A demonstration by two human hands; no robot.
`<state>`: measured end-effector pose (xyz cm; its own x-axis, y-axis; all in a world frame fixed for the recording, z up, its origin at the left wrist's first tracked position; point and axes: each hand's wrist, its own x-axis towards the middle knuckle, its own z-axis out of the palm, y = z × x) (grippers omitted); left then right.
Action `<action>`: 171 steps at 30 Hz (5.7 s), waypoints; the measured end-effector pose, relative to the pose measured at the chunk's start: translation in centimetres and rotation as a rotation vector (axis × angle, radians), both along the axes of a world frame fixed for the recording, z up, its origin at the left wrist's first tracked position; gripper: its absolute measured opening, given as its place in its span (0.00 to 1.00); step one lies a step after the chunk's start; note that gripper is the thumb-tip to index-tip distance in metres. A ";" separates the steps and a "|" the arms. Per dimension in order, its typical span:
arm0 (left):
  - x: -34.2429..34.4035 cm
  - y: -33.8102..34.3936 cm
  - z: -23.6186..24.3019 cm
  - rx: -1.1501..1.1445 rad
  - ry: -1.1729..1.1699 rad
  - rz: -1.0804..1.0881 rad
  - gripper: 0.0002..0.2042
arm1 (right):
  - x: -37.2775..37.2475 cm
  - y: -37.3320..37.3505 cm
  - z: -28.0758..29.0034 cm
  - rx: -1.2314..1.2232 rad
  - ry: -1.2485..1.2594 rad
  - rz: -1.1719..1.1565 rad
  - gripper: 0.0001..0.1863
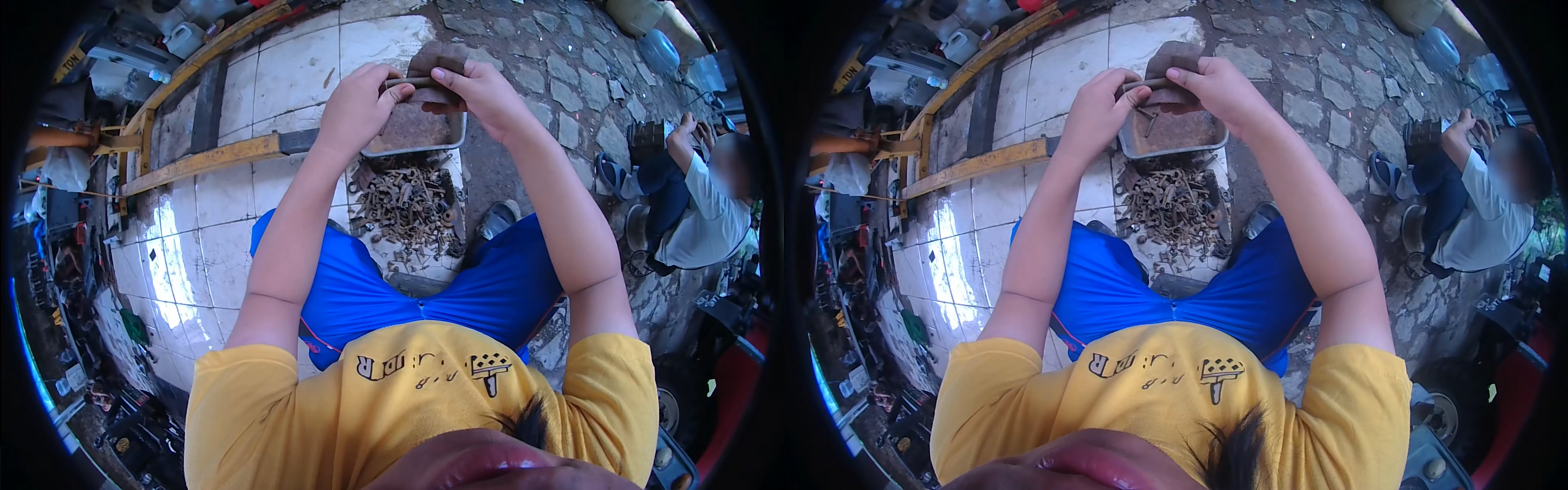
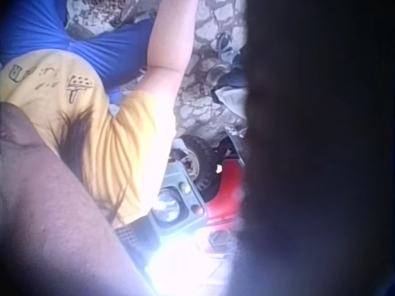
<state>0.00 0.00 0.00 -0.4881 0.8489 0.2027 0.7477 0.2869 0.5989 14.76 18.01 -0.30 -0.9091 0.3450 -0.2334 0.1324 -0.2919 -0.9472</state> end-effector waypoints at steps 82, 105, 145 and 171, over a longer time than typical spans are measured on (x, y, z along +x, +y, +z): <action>-0.7 -0.9 0.8 0.182 0.115 -0.117 0.08 | 2.2 0.4 1.9 0.366 -0.059 0.154 0.17; -0.3 -0.8 1.9 0.264 0.365 -0.126 0.09 | 1.5 -0.7 2.2 0.240 0.007 -0.005 0.22; 0.1 -0.7 2.8 0.202 0.347 -0.177 0.08 | 1.3 -1.1 -0.9 0.269 -0.114 -0.026 0.22; -0.6 -0.8 0.2 0.087 0.344 -0.123 0.09 | 1.4 1.4 0.3 0.121 -0.059 -0.001 0.22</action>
<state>-0.64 -0.82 0.16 -0.2746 0.8693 0.4111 0.9350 0.1415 0.3253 16.15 19.40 -0.05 -0.8949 0.3744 -0.2428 0.1886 -0.1759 -0.9662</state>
